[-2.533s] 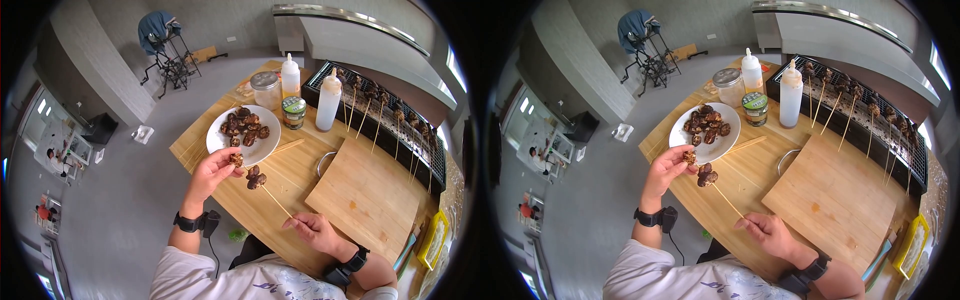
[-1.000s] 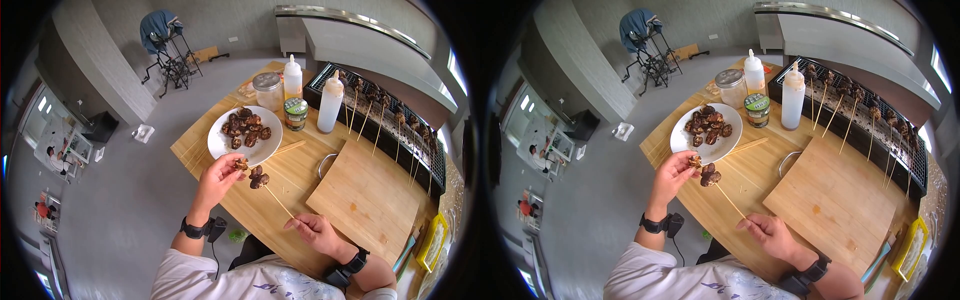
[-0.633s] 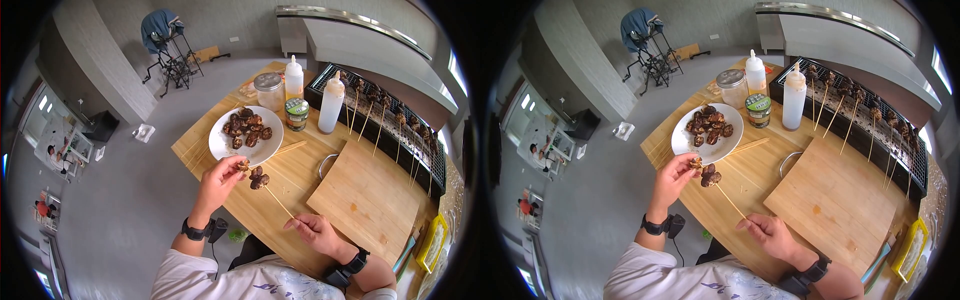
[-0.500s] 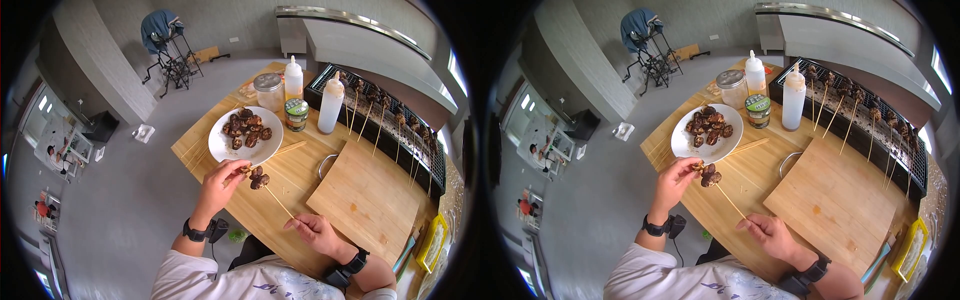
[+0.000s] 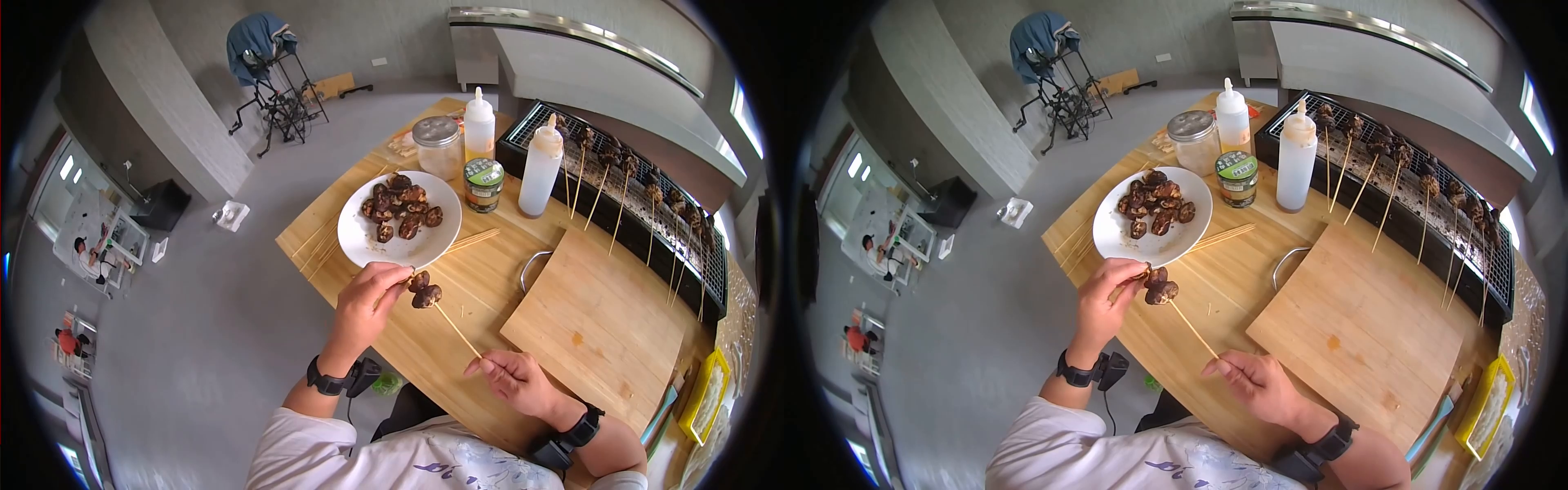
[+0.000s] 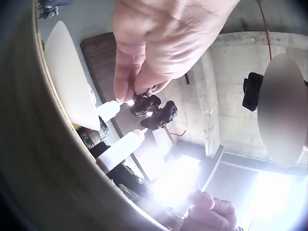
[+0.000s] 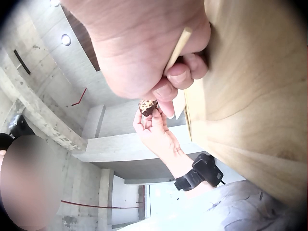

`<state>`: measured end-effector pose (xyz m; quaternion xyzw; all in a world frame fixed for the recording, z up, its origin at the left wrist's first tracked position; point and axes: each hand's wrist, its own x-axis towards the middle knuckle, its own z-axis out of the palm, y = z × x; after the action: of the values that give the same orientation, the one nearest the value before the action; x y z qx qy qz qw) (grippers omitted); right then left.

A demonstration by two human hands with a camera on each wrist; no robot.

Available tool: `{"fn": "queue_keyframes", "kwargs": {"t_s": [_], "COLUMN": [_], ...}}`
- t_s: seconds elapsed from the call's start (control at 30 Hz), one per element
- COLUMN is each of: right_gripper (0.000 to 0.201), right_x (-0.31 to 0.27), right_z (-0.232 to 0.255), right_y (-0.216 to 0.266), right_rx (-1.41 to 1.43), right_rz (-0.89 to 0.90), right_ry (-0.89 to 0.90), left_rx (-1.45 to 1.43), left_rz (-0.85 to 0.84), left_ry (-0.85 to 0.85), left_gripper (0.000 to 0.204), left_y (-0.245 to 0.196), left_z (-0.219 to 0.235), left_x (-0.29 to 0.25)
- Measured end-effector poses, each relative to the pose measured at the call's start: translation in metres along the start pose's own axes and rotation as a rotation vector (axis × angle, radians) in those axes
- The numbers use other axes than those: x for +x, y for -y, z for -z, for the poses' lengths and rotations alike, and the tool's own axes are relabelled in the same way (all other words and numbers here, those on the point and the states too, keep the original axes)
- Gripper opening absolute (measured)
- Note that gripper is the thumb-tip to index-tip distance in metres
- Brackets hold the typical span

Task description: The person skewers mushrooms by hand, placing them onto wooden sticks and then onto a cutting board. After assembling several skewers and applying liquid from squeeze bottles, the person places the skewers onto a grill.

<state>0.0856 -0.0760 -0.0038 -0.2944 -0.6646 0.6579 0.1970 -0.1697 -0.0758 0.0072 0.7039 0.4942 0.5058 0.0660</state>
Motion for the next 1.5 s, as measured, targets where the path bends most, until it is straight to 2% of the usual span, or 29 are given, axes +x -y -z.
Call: {"fn": "queue_keyframes", "kwargs": {"t_s": [0.07,0.13,0.27,0.33,0.43,0.53,0.67,0.77,0.87,0.93,0.97,1.1,1.23,1.37,1.5], "right_gripper": [0.023,0.024,0.022,0.018,0.014,0.013,0.012,0.012,0.013,0.017,0.017,0.023,0.025,0.025,0.025], "right_x": [0.000,-0.001,-0.001,0.000,-0.001,0.000,-0.002,-0.002,-0.001,0.000,0.000,-0.001,0.001,0.000,0.000], "right_z": [0.001,0.002,0.001,-0.003,-0.001,-0.004,-0.006,-0.008,-0.006,-0.003,-0.003,-0.002,-0.001,0.002,0.004], "right_y": [0.000,0.000,0.002,0.004,0.008,0.009,0.010,0.007,0.007,0.000,0.001,0.004,0.008,0.006,0.019], "right_rx": [0.018,0.161,0.195,-0.077,-0.137,-0.204,-0.290,-0.320,-0.238,-0.036,-0.036,0.166,0.243,0.253,0.230], "right_rz": [0.002,-0.051,-0.066,0.114,0.033,0.083,0.035,0.093,0.078,0.057,0.056,-0.041,-0.097,-0.053,-0.080], "right_ry": [0.007,0.056,0.046,-0.047,-0.051,-0.093,-0.122,-0.169,-0.129,-0.045,-0.045,0.019,-0.007,-0.020,-0.048], "left_rx": [0.129,0.146,0.117,0.122,0.131,0.151,0.138,0.148,0.167,0.153,0.139,0.103,0.001,-0.097,-0.157], "left_rz": [-0.116,-0.136,-0.127,-0.135,-0.148,-0.164,-0.152,-0.162,-0.182,-0.185,-0.190,-0.192,-0.065,0.056,0.098], "left_ry": [-0.021,-0.033,-0.038,-0.040,-0.037,-0.033,-0.034,-0.021,-0.011,-0.005,0.004,-0.007,-0.007,-0.022,-0.089], "left_gripper": [0.037,0.037,0.036,0.036,0.036,0.036,0.037,0.038,0.038,0.039,0.039,0.039,0.041,0.046,0.049], "left_y": [-0.003,-0.004,-0.006,-0.004,0.000,0.000,-0.002,0.000,0.004,0.005,0.006,0.008,0.006,0.003,0.002], "left_z": [0.001,0.001,0.001,0.001,0.001,0.001,0.000,0.000,0.001,0.002,0.002,-0.001,-0.006,-0.006,-0.001], "left_x": [0.001,0.002,0.004,0.002,-0.001,-0.001,0.000,-0.001,-0.002,-0.001,-0.001,0.003,0.007,0.008,0.008]}}
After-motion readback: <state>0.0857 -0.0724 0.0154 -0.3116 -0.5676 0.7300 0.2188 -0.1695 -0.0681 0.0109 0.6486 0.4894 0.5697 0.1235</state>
